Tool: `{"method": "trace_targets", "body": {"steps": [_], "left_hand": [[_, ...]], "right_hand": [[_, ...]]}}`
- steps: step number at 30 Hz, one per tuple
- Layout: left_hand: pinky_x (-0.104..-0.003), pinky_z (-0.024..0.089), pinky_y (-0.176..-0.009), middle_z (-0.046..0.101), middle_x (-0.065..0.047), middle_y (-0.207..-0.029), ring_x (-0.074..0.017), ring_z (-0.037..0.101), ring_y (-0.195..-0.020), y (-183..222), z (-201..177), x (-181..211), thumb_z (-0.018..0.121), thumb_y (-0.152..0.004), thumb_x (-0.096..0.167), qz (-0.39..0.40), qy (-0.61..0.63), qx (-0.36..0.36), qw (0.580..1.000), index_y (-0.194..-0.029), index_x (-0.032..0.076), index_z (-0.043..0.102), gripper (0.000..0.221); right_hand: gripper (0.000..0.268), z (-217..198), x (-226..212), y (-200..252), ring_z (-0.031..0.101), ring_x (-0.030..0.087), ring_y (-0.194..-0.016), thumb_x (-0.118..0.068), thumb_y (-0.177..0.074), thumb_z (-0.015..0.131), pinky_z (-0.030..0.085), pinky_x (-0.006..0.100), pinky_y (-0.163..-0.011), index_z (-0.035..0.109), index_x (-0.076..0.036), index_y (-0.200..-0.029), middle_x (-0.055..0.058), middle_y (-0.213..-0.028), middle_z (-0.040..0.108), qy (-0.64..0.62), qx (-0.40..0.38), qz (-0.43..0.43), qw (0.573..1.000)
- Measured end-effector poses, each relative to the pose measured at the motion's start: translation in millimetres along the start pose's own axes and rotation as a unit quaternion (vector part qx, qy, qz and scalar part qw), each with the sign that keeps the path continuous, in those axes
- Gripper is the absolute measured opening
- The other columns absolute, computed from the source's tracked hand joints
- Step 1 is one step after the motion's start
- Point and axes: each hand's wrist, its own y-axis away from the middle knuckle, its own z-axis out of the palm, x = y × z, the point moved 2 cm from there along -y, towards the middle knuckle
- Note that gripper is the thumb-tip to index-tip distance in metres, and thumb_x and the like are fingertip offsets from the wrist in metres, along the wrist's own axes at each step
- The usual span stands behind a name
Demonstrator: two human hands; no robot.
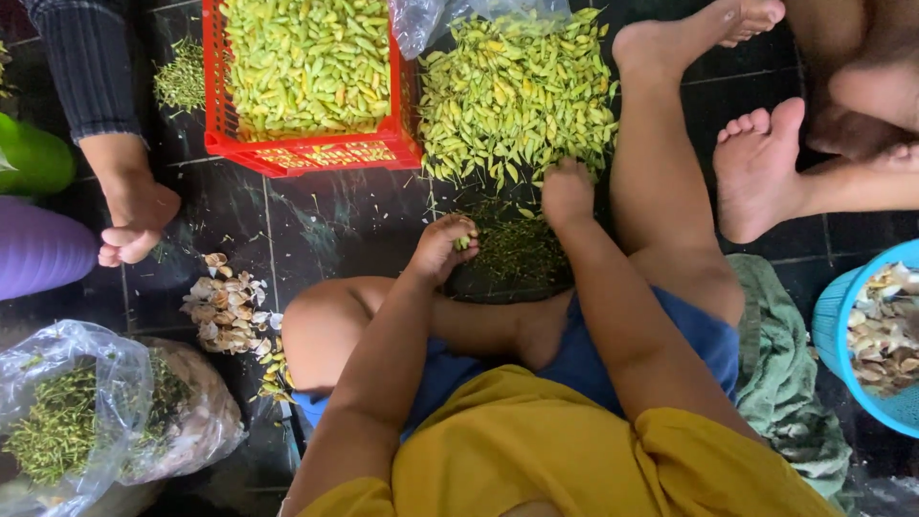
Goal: A person sits on the floor and manually removes the stems from small green vegetable buds, sorting them into piles.
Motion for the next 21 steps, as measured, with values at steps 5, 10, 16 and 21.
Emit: {"method": "trace_targets", "body": {"steps": [5, 10, 16, 21], "left_hand": [[-0.042, 0.066, -0.078, 0.065, -0.014, -0.094, -0.0215, 0.069, -0.079, 0.6, 1.2, -8.4, 0.086, -0.086, 0.023, 0.037, -0.042, 0.025, 0.998, -0.115, -0.002, 0.065, 0.044], [-0.032, 0.066, -0.069, 0.066, -0.007, -0.086, -0.0142, 0.066, -0.071, -8.4, -10.6, -12.4, 0.078, -0.094, 0.034, 0.029, -0.045, 0.047, 0.997, -0.105, 0.003, 0.064, 0.036], [-0.028, 0.063, -0.064, 0.064, -0.006, -0.079, -0.0152, 0.066, -0.07, -6.7, -18.1, -3.3, 0.073, -0.096, 0.029, -0.021, 0.058, 0.025, 0.998, -0.094, 0.006, 0.062, 0.025], [-0.031, 0.067, -0.071, 0.07, -0.008, -0.087, -0.016, 0.074, -0.075, 5.0, -13.0, 11.4, 0.072, -0.094, 0.022, -0.005, 0.116, 0.03, 0.993, -0.1, 0.008, 0.063, 0.018]], "right_hand": [[0.028, -63.1, -68.6, 32.9, 0.073, 0.037, -0.097, -0.04, -0.094, 0.069, 0.056, 0.05, -0.085, 0.078, -0.014, -0.095, 0.013, -0.089, 0.075, -0.175, -0.152, -0.024, 0.972], [0.023, -97.9, -105.0, 46.2, 0.073, 0.033, -0.084, -0.031, -0.098, 0.068, 0.057, 0.047, -0.073, 0.075, -0.01, -0.092, 0.01, -0.083, 0.075, -0.282, -0.19, -0.084, 0.937], [0.018, -111.8, -96.4, 46.7, 0.07, 0.042, -0.099, -0.024, -0.098, 0.068, 0.056, 0.053, -0.086, 0.073, -0.007, -0.104, 0.016, -0.1, 0.076, -0.348, -0.254, -0.171, 0.886], [0.026, -74.4, -45.1, 36.9, 0.07, 0.042, -0.096, -0.033, -0.096, 0.064, 0.058, 0.051, -0.08, 0.071, -0.009, -0.102, 0.016, -0.107, 0.069, -0.13, -0.218, -0.148, 0.956]]}}
